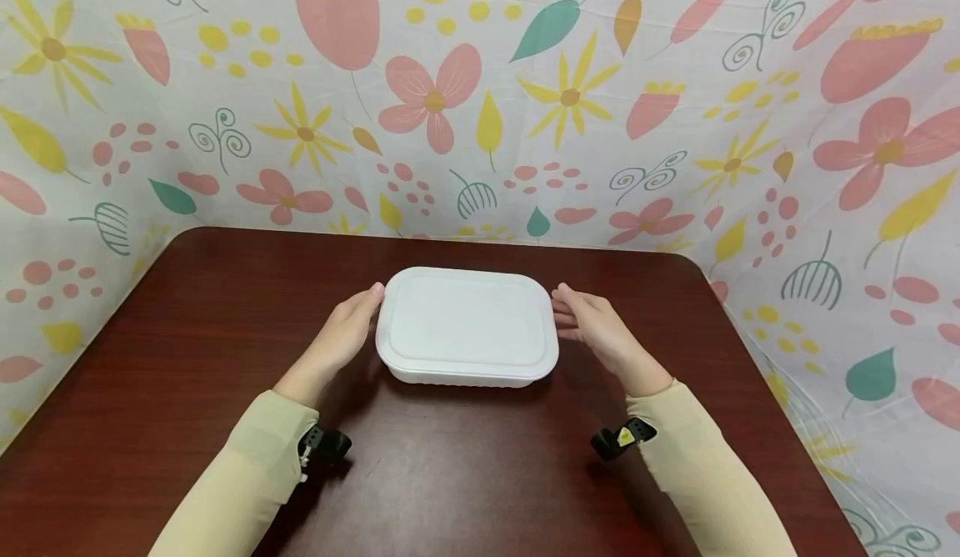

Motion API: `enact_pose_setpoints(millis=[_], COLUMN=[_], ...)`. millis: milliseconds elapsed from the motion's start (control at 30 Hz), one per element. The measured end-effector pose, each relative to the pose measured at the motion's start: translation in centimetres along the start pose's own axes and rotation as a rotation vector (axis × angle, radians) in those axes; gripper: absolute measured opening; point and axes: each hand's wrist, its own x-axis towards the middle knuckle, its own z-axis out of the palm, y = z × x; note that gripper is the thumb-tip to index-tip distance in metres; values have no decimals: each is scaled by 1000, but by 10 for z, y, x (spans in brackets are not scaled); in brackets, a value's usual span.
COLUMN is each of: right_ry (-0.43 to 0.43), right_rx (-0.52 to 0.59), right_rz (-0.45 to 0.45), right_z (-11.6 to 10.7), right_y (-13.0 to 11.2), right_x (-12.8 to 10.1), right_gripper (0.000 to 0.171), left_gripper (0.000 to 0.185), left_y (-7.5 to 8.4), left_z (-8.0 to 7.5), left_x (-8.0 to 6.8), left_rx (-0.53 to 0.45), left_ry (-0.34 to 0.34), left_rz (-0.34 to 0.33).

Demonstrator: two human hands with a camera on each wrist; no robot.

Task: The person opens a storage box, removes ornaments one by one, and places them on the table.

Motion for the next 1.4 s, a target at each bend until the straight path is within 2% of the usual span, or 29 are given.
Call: enact_pose_setpoints(millis=[433, 633, 800, 1000, 1167, 1400], right_ry=[50, 55, 49, 45, 42, 26], right_rx=[7, 40, 89, 165, 200, 252], right_rz=[-8, -9, 17, 55, 96, 104], right_z=[5, 5, 5, 7, 9, 11], right_y=[-11, -14, -14, -17, -20, -23], right_x=[-2, 0, 2, 5, 10, 16], right_gripper=[71, 69, 66, 64, 62, 61], left_gripper=[69, 72, 71, 78, 78, 82], left_y=[6, 9, 10, 11, 11, 6], left_z=[-1, -5, -11, -19, -26, -38], left_x=[-2, -2, -2, -1, 1, 4], left_rx=[-50, -108, -157, -173, -207, -279], left_ry=[-18, -14, -13, -20, -33, -57], left_rz=[14, -15, -52, -98, -100, -111])
